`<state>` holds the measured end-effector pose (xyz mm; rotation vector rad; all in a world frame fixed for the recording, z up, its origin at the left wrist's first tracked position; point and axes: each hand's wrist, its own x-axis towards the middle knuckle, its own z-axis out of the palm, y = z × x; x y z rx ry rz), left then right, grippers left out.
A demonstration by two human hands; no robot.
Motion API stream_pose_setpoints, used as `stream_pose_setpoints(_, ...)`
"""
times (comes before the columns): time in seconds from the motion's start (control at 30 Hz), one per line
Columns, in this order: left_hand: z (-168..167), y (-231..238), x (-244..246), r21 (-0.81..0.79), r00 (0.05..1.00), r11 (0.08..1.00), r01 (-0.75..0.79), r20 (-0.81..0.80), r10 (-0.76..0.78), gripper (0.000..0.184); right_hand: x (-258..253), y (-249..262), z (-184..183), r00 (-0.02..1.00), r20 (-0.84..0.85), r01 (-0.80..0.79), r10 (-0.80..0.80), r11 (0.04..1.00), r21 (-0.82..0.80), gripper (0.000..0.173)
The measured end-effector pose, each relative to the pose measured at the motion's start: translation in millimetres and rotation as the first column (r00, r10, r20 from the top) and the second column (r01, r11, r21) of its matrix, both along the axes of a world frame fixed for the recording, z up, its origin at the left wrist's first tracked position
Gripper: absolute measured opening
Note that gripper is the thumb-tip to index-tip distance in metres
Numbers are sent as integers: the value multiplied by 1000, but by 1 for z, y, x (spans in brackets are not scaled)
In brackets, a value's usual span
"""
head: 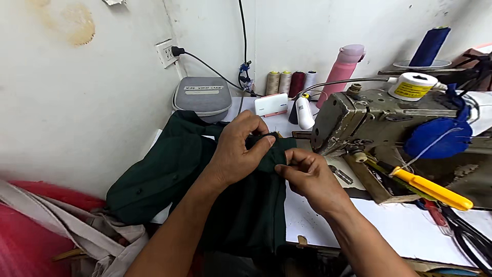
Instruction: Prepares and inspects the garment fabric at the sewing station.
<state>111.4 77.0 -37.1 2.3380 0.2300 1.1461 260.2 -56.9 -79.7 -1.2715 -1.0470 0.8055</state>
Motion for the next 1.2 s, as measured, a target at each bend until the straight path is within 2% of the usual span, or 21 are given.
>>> stream_pose_setpoints(0.1, 2, 5, -1, -113, 979, 972, 206, 38, -203, 9, 1, -3, 4, 992, -113, -53, 54, 999, 10, 6)
stream_pose_setpoints(0.13, 3, 5, -1, -144, 974, 963, 227, 39, -224, 8, 1, -5, 6, 987, -143, -67, 68, 998, 15, 8)
stream_pose_setpoints(0.23, 2, 2, -3, -151, 980, 969, 197, 47, -192, 8, 1, -9, 10, 976, -197, -91, 92, 996, 10, 15)
stream_pose_setpoints(0.37, 2, 1, -3, -94, 988, 984, 152, 56, -147, 8, 1, -10, 8, 975, -181, -123, 126, 992, 25, 21)
stream_pose_setpoints(0.6, 7, 0, -4, -61, 991, 989, 133, -16, -134, 6, -6, -12, 0, 997, 18, -81, 81, 996, 42, 13)
stream_pose_setpoints(0.67, 9, 0, -5, -68, 991, 990, 125, -33, -127, 7, -8, -12, -3, 998, 34, -61, 60, 997, 42, 13)
stream_pose_setpoints(0.77, 9, -3, -7, -94, 990, 986, 137, -16, -139, 8, -10, -10, -8, 999, 37, 8, -11, 998, 68, 2)
stream_pose_setpoints(0.83, 8, -6, -9, -41, 993, 992, 116, 10, -116, 11, -10, -8, -14, 998, 47, 39, -44, 994, 105, 3)
stream_pose_setpoints(0.93, 3, -22, -16, 132, 995, 988, 81, 52, -88, 12, -10, -6, -23, 993, 51, 94, -103, 982, 161, 4)
stream_pose_setpoints(1.0, -5, -39, -19, 306, 996, 951, 55, 43, -72, 13, -11, -6, -28, 990, 37, 125, -135, 974, 187, 13)
stream_pose_setpoints(1.07, -18, -56, -25, 440, 999, 897, 46, -44, -30, 22, -11, -6, -30, 990, -33, 142, -138, 969, 203, 16)
stream_pose_setpoints(1.13, -29, -65, -29, 494, 989, 867, 63, -146, 11, 30, -12, -5, -29, 985, -118, 145, -124, 970, 193, 17)
stream_pose_setpoints(1.2, -36, -67, -34, 427, 981, 900, 89, -196, -4, 31, -13, -5, -31, 974, -206, 131, -91, 973, 190, 17)
